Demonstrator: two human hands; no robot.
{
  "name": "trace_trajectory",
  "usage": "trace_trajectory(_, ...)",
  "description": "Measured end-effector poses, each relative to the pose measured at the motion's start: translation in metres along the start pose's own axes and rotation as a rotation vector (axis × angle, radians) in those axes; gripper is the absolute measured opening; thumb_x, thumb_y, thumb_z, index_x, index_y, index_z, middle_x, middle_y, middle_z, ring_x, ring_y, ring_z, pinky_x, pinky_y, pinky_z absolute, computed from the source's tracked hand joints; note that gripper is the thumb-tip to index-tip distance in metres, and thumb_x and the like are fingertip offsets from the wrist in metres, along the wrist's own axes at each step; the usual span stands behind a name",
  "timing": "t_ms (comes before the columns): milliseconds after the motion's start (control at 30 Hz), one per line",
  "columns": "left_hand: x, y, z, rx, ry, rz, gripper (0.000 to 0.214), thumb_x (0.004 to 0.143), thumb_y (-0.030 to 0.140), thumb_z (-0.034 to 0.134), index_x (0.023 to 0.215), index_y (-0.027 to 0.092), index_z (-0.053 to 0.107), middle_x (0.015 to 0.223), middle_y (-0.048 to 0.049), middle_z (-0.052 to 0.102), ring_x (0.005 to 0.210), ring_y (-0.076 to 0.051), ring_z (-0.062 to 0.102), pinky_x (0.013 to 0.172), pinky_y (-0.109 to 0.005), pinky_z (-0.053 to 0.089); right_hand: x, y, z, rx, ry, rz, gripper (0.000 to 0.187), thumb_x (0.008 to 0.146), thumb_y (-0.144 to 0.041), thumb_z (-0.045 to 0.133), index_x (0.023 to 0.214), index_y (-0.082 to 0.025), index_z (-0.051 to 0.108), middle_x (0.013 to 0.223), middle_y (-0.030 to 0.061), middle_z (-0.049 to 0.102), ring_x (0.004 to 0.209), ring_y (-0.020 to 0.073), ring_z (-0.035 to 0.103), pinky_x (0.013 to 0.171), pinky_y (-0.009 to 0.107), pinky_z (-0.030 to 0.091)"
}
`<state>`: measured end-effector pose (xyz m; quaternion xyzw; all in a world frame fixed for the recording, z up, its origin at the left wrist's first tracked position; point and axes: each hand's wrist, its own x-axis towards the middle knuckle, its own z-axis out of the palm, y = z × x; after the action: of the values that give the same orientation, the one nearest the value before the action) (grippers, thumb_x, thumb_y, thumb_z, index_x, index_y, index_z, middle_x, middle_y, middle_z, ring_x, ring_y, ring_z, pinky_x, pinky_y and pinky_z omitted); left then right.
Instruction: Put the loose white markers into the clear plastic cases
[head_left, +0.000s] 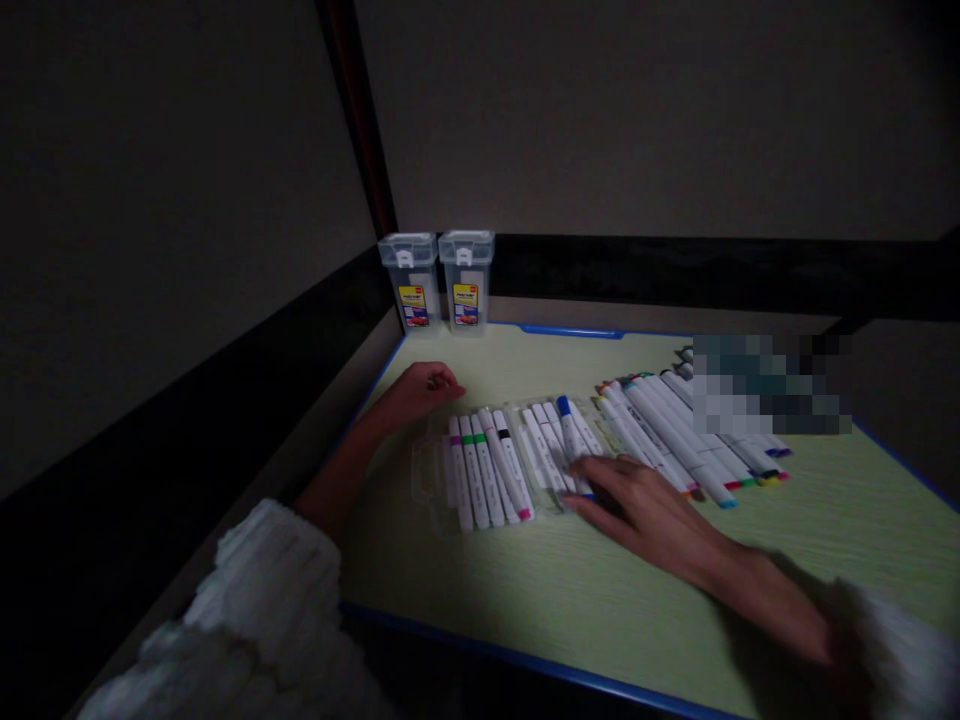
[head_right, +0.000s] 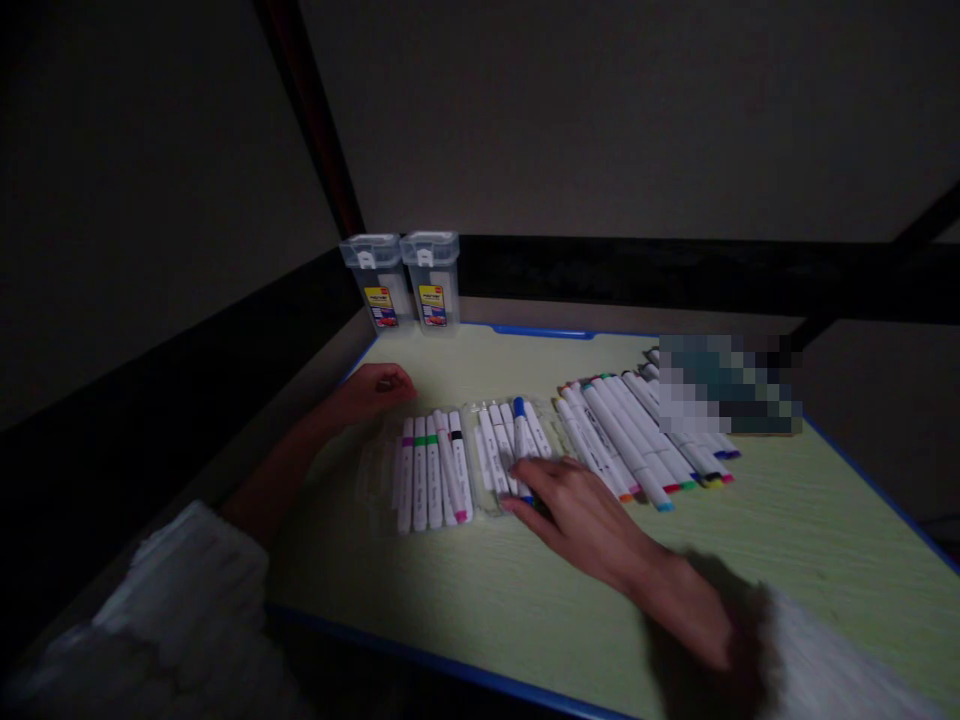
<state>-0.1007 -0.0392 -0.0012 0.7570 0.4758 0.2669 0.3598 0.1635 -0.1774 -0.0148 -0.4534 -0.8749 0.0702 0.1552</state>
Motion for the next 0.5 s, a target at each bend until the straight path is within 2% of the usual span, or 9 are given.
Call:
trace_trajectory(233, 0.000, 0.005, 0.001, -0.059, 0.098, -0.017, 0.022, 0.065, 0.034, 0.059, 0.066, 0.013, 0.052, 0.057, 0.0034, 0.051, 0.053, -0.008, 0.047, 0.050, -0.019, 0.035, 0.002, -0.006, 0.004, 0.039, 0.102, 0.060, 0.018, 0.084, -0.019, 0.034, 0.084, -0.017, 0.052, 0.058, 0.0016, 0.054, 0.049, 0.0130, 0.050, 0.046, 0.027, 0.035)
trace_trajectory(367, -0.003, 0.016, 0.003, -0.139, 0.121, -0.035, 0.016, 0.067, 0.028, 0.058, 0.066, 0.013, 0.051, 0.053, 0.0056, 0.047, 0.047, -0.005, 0.041, 0.044, -0.017, 0.031, 0.000, -0.006, 0.004, 0.083, 0.158, 0.051, 0.019, 0.084, -0.020, 0.033, 0.085, -0.016, 0.052, 0.060, 0.0021, 0.055, 0.053, 0.0133, 0.052, 0.049, 0.027, 0.038)
trace_trajectory(500, -0.007, 0.026, 0.005, -0.234, 0.048, -0.032, 0.013, 0.068, 0.025, 0.057, 0.071, 0.013, 0.051, 0.054, 0.0056, 0.048, 0.041, -0.003, 0.037, 0.038, -0.016, 0.027, -0.002, -0.008, 0.004, 0.080, 0.199, -0.017, 0.022, 0.086, -0.021, 0.031, 0.084, -0.016, 0.053, 0.069, 0.0050, 0.058, 0.061, 0.0141, 0.053, 0.055, 0.028, 0.042)
